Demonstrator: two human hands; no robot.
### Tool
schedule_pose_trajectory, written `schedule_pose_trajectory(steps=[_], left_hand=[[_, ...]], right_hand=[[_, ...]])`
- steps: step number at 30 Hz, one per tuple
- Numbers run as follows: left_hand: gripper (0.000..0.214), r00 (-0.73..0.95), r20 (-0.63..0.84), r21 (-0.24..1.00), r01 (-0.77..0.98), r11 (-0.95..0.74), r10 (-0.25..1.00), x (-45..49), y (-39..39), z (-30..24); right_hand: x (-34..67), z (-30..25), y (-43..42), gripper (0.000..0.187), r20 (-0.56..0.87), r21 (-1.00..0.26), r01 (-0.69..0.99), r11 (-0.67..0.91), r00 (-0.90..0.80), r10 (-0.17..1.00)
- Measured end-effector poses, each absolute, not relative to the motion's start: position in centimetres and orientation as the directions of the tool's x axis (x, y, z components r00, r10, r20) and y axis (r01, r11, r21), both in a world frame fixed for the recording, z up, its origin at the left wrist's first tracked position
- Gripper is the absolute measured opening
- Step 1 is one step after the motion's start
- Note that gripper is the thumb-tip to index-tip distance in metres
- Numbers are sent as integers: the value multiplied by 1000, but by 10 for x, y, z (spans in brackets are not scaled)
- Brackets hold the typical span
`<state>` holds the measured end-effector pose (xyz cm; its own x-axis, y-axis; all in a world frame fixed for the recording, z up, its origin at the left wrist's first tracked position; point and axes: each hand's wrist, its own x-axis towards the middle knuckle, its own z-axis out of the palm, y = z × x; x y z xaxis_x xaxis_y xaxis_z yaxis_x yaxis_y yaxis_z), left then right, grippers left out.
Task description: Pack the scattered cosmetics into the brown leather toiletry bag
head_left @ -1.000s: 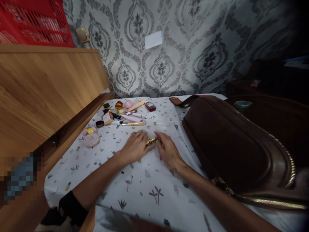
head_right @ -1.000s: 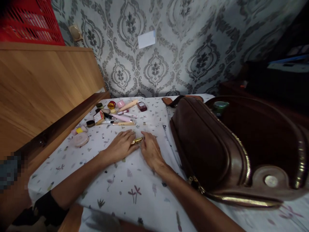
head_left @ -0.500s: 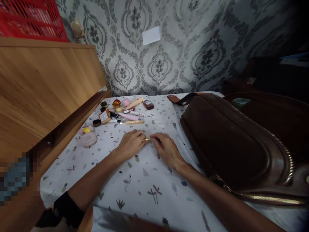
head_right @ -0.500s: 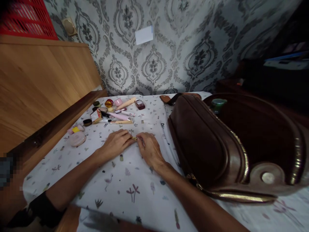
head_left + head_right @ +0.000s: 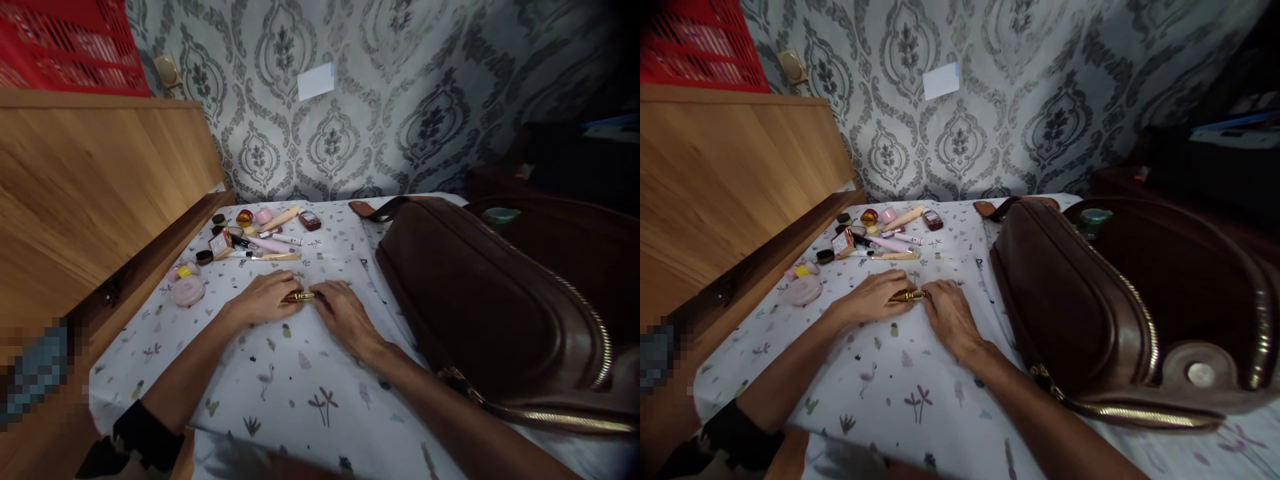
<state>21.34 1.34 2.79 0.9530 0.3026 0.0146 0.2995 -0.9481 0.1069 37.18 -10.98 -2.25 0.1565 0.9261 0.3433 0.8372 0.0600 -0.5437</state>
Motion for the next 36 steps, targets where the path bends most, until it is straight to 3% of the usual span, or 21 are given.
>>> schedule_pose_trajectory(steps=[10,12,16,18,25,36], left_hand=[[20,953,119,186,254,-949,278,216,16,22],[26,906,162,181,361,-915,390,213,24,22],[36,609,206,-30,786,-617,766,197,57,18],[39,506,209,-74,861,-503,837,185,76,12],[55,437,135,-89,899,-429,889,164,114,-3],[60,431,29,-85,900,-428,902,166,125,-3]], right_hand=[[372,-23,-110,16,351,-558,828,60,170,921],[372,-22,-110,17,347,-559,827,62,166,923],[371,-21,-110,18,320,-574,817,43,176,931],[371,-20,-110,19,316,-576,817,41,176,932],[373,-23,-110,19,364,-552,830,83,149,919],[371,-22,-111,18,357,-520,851,81,130,925]])
